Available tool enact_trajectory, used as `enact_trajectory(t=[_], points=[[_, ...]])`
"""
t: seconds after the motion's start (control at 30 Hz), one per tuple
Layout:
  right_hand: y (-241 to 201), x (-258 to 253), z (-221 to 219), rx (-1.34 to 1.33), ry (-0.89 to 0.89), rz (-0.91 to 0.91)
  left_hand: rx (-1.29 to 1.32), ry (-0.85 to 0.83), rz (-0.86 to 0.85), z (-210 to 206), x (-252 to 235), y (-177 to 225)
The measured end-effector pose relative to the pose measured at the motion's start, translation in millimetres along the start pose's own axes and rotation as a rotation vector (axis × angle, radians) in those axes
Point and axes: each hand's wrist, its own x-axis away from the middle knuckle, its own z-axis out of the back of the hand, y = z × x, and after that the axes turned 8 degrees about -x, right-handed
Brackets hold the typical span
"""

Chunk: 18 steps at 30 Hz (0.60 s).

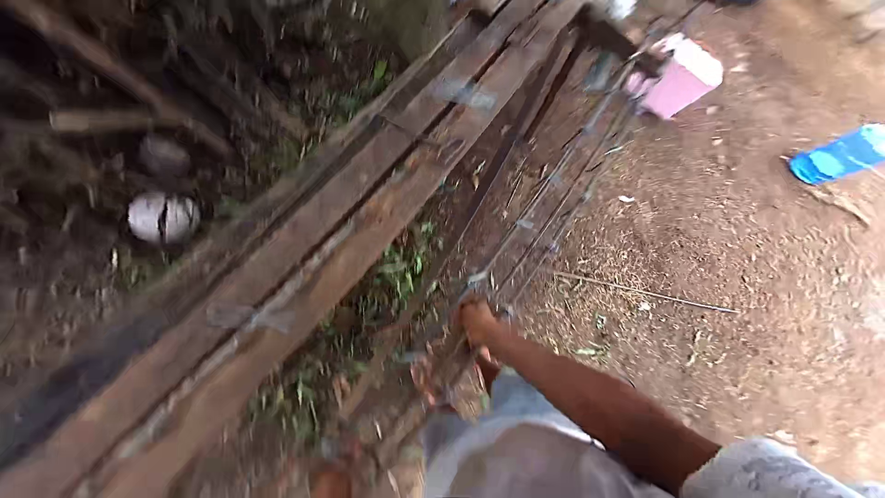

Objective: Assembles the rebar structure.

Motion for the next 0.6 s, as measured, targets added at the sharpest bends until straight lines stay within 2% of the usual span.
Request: enact_trajectory(t=[0.07, 0.1, 0.17, 0.23, 0.3, 0.4, 0.47, 0.6], points=[[16, -2, -3, -0.005, -0.068, -0.063, -0.177, 0.273, 0.064, -12, 4, 4], [28, -9, -4, 0.003, -0.106, -0.103, -0.186, 0.397, 0.107, -15, 2, 8], [43, -18, -9, -0.021, -0.132, -0.140, 0.004, 0.572, 0.160, -13, -12, 10], [45, -20, -11, -0.045, -0.133, -0.162, 0.248, 0.618, 0.204, -7, -18, 8], [43, -21, -7, -0.003, -0.160, -0.163, 0.379, 0.644, 0.180, -9, -22, 3], [51, -23, -7, 0.027, -0.224, -0.101, 0.486, 0.706, 0.108, -10, -22, -1], [52, -22, -13, 0.006, -0.218, -0.052, 0.551, 0.753, 0.120, -8, -26, 4], [43, -18, -7, -0.015, -0.230, 0.002, 0.490, 0.674, 0.190, -11, -14, 6]])
